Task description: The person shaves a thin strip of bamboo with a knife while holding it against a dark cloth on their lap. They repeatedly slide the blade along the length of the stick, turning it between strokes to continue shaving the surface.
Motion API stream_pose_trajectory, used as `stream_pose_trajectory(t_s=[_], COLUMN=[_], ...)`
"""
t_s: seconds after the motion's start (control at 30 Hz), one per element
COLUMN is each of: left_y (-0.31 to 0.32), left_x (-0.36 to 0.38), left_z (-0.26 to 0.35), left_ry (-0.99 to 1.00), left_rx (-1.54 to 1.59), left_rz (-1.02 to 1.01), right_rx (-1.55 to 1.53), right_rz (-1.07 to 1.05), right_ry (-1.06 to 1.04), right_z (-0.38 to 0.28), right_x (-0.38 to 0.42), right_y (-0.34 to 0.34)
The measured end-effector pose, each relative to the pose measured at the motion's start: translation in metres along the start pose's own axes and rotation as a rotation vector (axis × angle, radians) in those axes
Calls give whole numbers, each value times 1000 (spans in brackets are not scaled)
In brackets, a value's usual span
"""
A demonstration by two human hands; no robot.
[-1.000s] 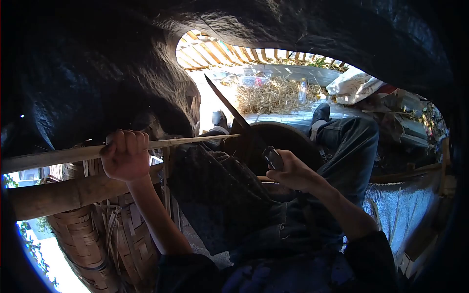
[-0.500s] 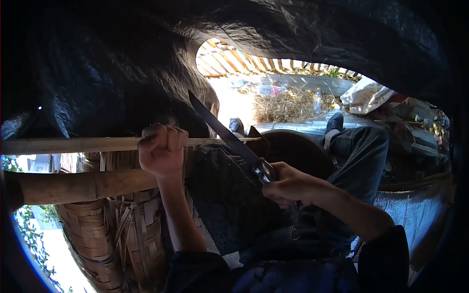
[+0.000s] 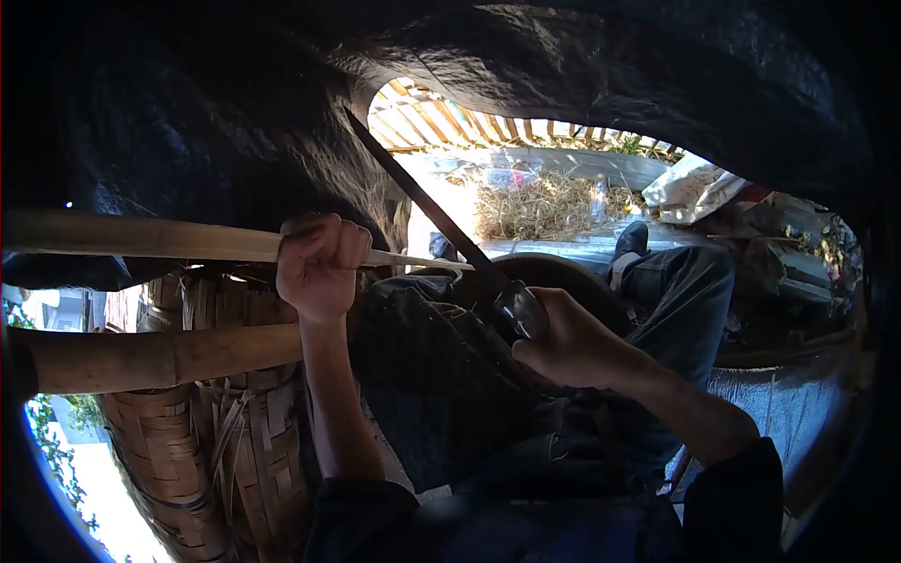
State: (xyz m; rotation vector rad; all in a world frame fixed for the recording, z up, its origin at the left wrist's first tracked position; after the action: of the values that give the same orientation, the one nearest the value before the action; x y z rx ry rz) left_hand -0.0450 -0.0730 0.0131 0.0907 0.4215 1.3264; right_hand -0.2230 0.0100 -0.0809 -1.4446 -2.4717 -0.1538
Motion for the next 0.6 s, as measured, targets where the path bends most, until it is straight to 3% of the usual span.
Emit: stream_pose_trajectory(t_s=[0.03, 0.13, 0.27, 0.37, 0.4, 0.6], left_y=[1, 8, 13, 12, 15, 12], left_x=[-1, -4, -10, -3, -5, -8], left_z=[-2, -3, -6, 0, 1, 9], left_ry=[-2, -20, 13, -15, -43, 17], left_rx=[4, -7, -72, -95, -82, -49], left_rz=[0, -2, 26, 54, 43, 31], right_rx=[1, -199, -55, -9, -85, -151], right_rz=[2, -218, -97, -9, -45, 52], right_ry=[4, 372, 157, -4, 130, 112], right_z=[0, 44, 55, 19, 19, 25], right_x=[1, 14, 2, 2, 7, 7], right_y=[1, 31, 24, 2, 1, -9])
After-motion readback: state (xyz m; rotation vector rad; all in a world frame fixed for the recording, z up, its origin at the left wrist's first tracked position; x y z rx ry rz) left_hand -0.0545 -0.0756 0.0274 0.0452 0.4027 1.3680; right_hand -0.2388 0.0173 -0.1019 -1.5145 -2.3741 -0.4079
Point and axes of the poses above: each hand's wrist, its own x-axis away from the middle knuckle, its own y-axis out of the palm, z = x × y, the point moved 10 cm from there along -x, towards the middle knuckle, and after that the axes turned 6 degrees about z, right-handed, at the moved point
